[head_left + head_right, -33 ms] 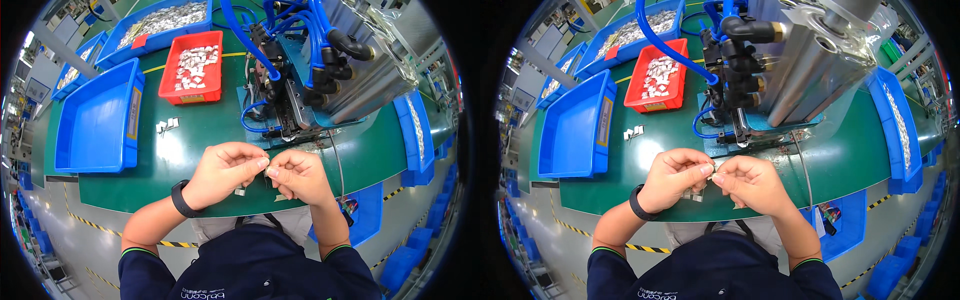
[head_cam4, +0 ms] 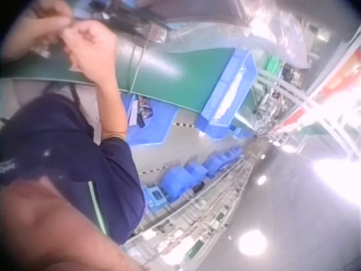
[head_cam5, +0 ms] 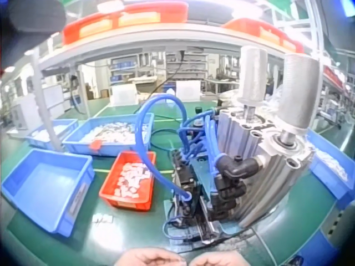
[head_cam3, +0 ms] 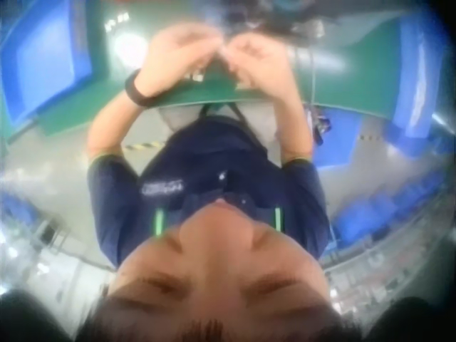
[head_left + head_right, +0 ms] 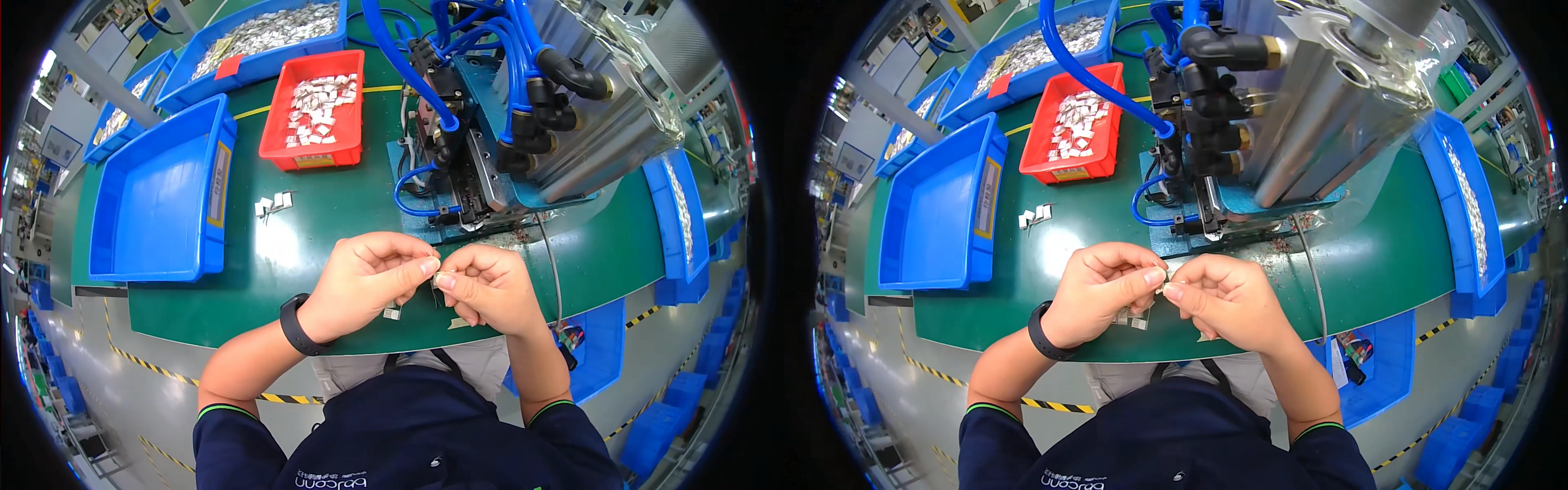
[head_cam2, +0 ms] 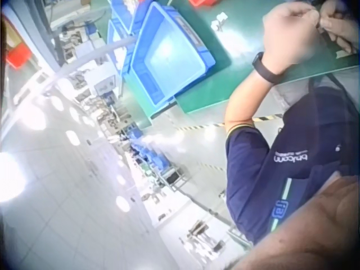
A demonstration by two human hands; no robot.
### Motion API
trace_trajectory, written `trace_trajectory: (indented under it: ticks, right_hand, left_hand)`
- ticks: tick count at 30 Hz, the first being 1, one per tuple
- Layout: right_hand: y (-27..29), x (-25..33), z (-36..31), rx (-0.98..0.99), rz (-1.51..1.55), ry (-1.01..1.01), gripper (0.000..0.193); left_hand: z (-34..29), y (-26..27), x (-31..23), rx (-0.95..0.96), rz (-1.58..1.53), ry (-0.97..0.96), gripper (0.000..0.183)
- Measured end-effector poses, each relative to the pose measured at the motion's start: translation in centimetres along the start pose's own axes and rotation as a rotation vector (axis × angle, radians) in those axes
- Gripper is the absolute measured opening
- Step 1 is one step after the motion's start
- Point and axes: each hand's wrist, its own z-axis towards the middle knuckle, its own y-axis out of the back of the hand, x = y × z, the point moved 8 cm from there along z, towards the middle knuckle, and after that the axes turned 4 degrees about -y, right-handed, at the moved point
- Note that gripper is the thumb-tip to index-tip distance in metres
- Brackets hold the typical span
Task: The person assembles small white electronic components by hand at a factory workstation. They pick up individual units, attach thin wires, and place the finished items into a red bin. The person also briefly adjusts a plastic bag and a blue bin on the table.
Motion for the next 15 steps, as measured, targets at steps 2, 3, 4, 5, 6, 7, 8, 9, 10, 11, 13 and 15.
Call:
trace_trajectory:
  ticks: [2, 3, 4, 5, 6, 7, 8, 9, 10, 11, 13, 15]
  right_hand:
    - [0.0, -0.1, 0.1, -0.003, -0.001, 0.0, 0.014]
    - [-0.1, -0.1, 0.1, -0.004, -0.004, 0.001, 0.013]
    - [-0.1, -0.1, 0.1, -0.006, -0.006, 0.002, 0.013]
    - [-0.1, 0.0, 0.0, -0.008, -0.016, 0.022, 0.012]
    - [0.0, 0.1, 0.0, -0.011, -0.025, 0.042, 0.012]
    - [0.0, 0.1, -0.1, -0.014, -0.034, 0.063, 0.012]
    - [0.2, 0.4, -0.3, -0.071, -0.085, 0.132, 0.012]
    - [0.1, 0.5, -0.5, -0.128, -0.136, 0.2, 0.013]
    - [0.2, 0.9, -1.0, -0.186, -0.186, 0.268, 0.014]
    - [0.1, 1.8, -1.7, -0.243, -0.413, 0.372, 0.016]
    - [-0.6, 3.7, -3.5, -0.34, -0.869, 0.574, 0.02]
    - [0.8, 6.3, -7.2, -0.46, -0.933, 0.706, 0.022]
  left_hand:
    - [0.0, 0.1, 0.1, 0.004, -0.009, -0.001, 0.019]
    - [0.0, 0.1, 0.1, 0.006, -0.012, 0.0, 0.019]
    - [0.0, 0.1, 0.2, 0.007, -0.015, 0.0, 0.019]
    - [0.0, 0.1, 0.2, 0.01, -0.018, 0.001, 0.019]
    - [0.0, 0.1, 0.2, 0.01, -0.021, 0.002, 0.019]
    - [0.0, 0.1, 0.2, 0.011, -0.023, 0.003, 0.019]
    - [0.1, 0.0, 0.2, 0.013, -0.025, 0.005, 0.018]
    - [0.1, 0.0, 0.2, 0.02, -0.029, 0.002, 0.019]
    - [0.1, -0.1, 0.3, 0.027, -0.033, -0.001, 0.019]
    - [0.2, -0.2, 0.3, 0.036, -0.035, -0.003, 0.019]
    - [0.0, 0.0, 0.5, 0.034, -0.046, -0.003, 0.019]
    - [0.0, 0.1, 0.4, 0.026, -0.055, -0.006, 0.017]
